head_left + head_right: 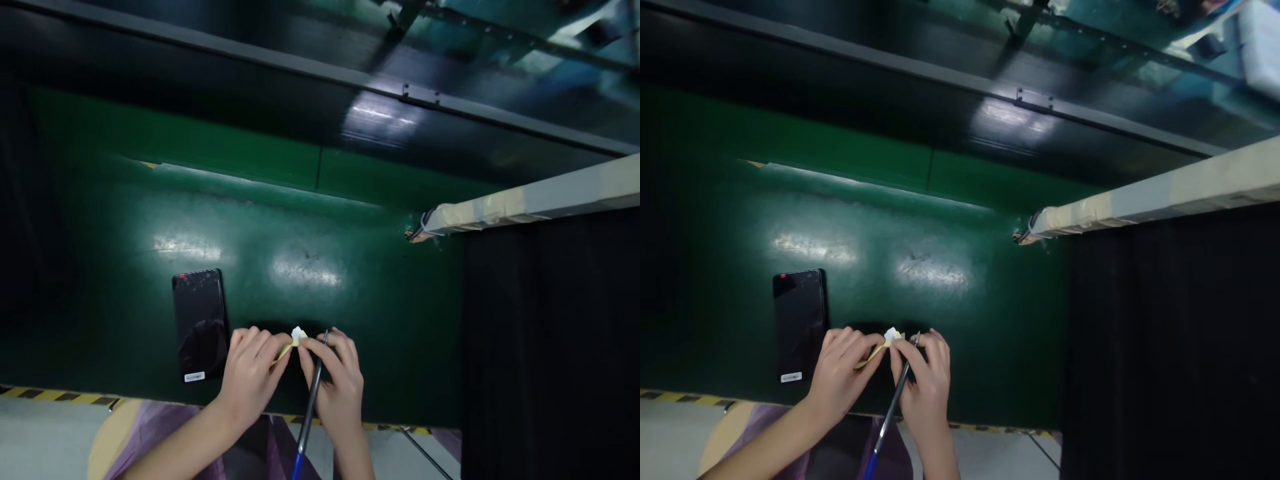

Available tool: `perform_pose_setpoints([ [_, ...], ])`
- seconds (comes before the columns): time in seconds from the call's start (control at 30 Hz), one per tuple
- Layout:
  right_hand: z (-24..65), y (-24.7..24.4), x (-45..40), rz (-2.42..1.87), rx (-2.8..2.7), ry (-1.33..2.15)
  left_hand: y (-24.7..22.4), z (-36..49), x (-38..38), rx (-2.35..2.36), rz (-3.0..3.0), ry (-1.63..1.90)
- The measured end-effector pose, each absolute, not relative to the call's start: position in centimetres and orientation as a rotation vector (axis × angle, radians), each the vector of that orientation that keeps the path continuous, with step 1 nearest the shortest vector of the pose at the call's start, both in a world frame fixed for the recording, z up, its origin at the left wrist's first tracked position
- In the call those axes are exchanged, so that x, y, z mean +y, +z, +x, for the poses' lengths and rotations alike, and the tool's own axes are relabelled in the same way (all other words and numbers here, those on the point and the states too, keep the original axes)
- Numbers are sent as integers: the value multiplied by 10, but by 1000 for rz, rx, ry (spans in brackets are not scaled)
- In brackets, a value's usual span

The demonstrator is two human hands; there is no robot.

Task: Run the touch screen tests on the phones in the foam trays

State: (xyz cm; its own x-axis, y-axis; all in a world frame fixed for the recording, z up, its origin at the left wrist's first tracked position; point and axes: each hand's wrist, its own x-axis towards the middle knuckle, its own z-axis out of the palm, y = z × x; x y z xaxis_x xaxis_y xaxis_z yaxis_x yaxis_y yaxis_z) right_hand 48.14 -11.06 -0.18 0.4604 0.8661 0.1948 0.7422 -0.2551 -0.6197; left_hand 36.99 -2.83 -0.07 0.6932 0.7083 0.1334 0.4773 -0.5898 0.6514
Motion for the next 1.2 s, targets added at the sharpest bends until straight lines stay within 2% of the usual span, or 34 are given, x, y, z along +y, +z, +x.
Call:
perform_pose_setpoints([
  [0.2,466,-3,-98,-1898,-1035,206,20,319,-15,1084,2183,528],
  [0.37,422,-27,-60,-1719,-1403,163,34,236,2,1753,1787,616],
  [0.5,392,-37,-34,-1720,-1635,31,38,199,4,2015,1594,593],
  [0.73,391,-28,-27,-1766,-1906,141,26,194,0,2021,1547,646],
  [0.93,386,-25,-22,-1858,-1801,78,28,192,3,1984,1549,677],
  [1.2,381,-25,-24,-1934,-1736,197,29,194,1,1973,1481,704],
])
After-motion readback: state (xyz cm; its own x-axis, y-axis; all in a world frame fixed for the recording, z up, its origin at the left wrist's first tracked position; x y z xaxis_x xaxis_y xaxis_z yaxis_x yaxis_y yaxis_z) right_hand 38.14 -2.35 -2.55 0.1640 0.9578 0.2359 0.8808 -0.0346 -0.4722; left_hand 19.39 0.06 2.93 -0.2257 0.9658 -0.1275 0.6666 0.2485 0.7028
